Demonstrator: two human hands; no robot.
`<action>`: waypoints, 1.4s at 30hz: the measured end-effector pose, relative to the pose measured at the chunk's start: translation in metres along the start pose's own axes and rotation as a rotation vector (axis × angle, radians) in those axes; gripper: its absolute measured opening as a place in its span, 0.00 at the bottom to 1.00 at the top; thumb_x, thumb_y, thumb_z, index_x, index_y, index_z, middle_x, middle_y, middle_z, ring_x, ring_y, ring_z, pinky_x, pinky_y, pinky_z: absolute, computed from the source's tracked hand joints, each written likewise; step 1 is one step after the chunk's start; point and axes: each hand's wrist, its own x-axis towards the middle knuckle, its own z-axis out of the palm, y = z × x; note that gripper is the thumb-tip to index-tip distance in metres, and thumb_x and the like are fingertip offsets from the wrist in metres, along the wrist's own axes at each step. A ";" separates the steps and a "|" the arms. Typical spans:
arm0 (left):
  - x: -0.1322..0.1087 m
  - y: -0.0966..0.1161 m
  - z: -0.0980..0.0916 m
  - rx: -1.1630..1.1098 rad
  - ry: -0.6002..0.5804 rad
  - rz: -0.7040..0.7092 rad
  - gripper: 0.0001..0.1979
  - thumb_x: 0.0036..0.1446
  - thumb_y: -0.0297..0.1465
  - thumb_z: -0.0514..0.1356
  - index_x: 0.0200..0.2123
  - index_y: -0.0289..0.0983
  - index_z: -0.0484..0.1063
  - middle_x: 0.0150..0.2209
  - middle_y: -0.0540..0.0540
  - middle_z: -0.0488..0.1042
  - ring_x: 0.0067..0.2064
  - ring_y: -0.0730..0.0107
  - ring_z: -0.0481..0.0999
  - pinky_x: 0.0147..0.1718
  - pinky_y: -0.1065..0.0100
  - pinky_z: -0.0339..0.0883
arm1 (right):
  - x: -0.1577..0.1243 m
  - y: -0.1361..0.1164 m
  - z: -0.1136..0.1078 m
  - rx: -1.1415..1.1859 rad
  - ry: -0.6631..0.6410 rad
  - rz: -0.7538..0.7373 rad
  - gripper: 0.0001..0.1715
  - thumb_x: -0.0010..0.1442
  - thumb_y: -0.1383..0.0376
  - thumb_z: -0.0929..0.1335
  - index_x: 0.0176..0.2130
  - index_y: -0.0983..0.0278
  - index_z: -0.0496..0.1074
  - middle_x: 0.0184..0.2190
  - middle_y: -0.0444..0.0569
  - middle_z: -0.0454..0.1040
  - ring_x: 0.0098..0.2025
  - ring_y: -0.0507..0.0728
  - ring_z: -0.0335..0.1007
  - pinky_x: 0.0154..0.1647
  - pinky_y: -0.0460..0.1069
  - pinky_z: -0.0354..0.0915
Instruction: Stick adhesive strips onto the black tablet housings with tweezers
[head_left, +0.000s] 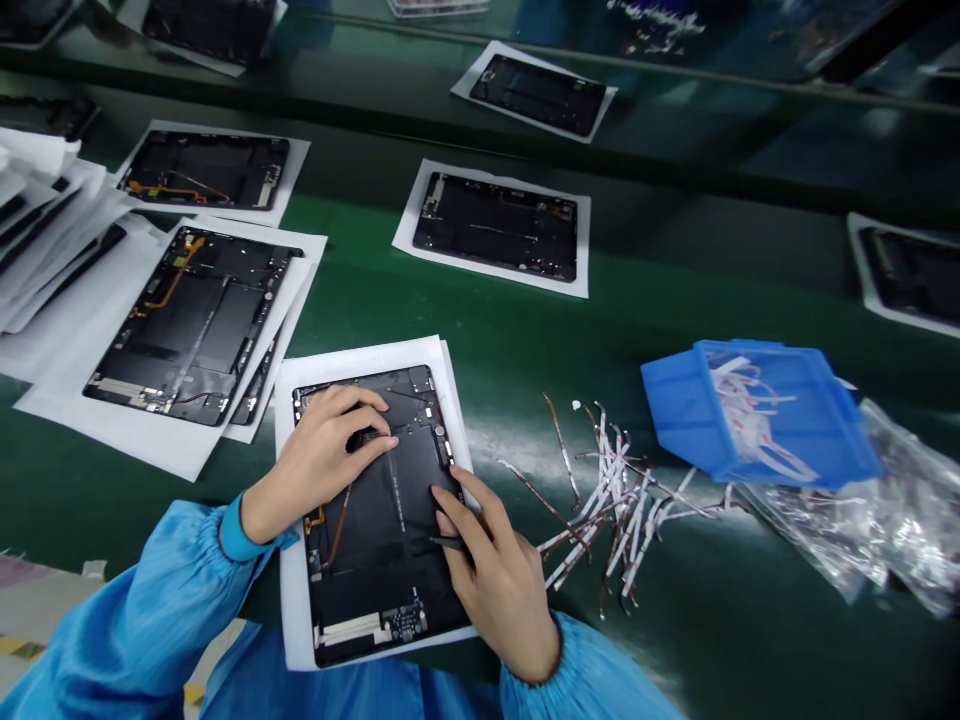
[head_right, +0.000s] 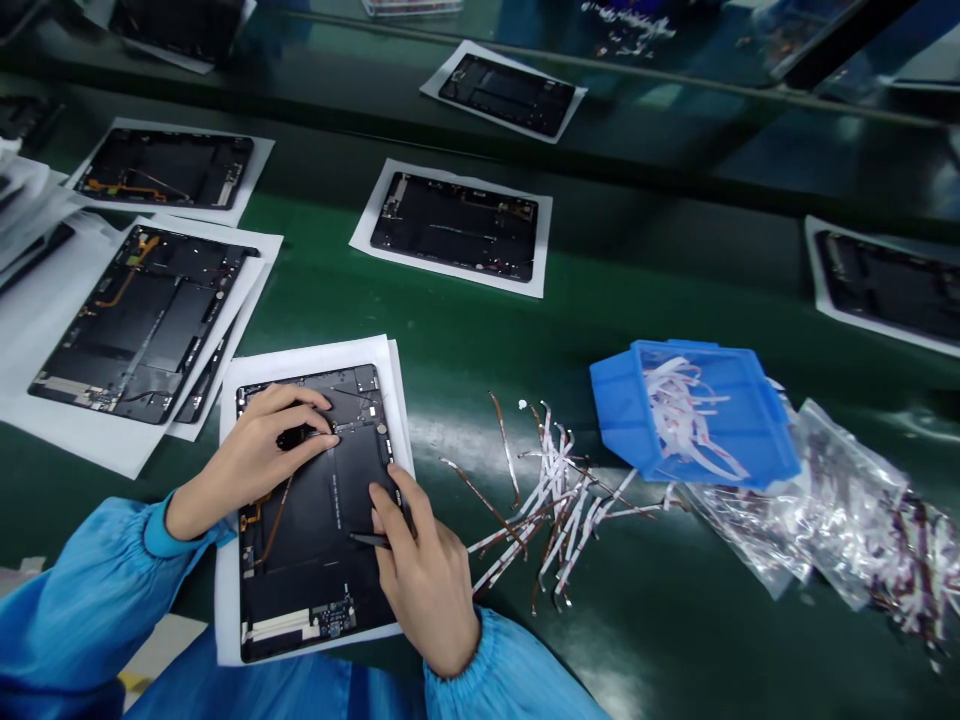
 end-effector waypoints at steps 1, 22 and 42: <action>0.000 0.000 0.000 0.001 0.003 0.000 0.03 0.63 0.33 0.62 0.37 0.40 0.74 0.47 0.46 0.75 0.49 0.59 0.73 0.50 0.55 0.64 | 0.000 -0.001 -0.002 -0.005 -0.005 -0.004 0.22 0.65 0.76 0.60 0.55 0.65 0.70 0.58 0.58 0.71 0.41 0.56 0.79 0.35 0.49 0.76; -0.005 -0.007 -0.007 -0.109 0.316 -0.063 0.11 0.70 0.29 0.49 0.49 0.39 0.69 0.45 0.46 0.76 0.49 0.65 0.74 0.51 0.61 0.67 | 0.045 -0.017 0.003 -0.059 -0.173 -0.258 0.28 0.64 0.79 0.59 0.59 0.66 0.68 0.60 0.49 0.72 0.72 0.67 0.46 0.68 0.79 0.36; 0.016 -0.043 -0.016 0.079 0.239 -0.109 0.03 0.66 0.32 0.58 0.41 0.39 0.67 0.40 0.47 0.71 0.43 0.60 0.71 0.42 0.60 0.66 | 0.281 0.140 -0.039 -0.027 -0.014 0.773 0.15 0.65 0.61 0.70 0.49 0.67 0.72 0.48 0.54 0.74 0.47 0.59 0.74 0.49 0.57 0.71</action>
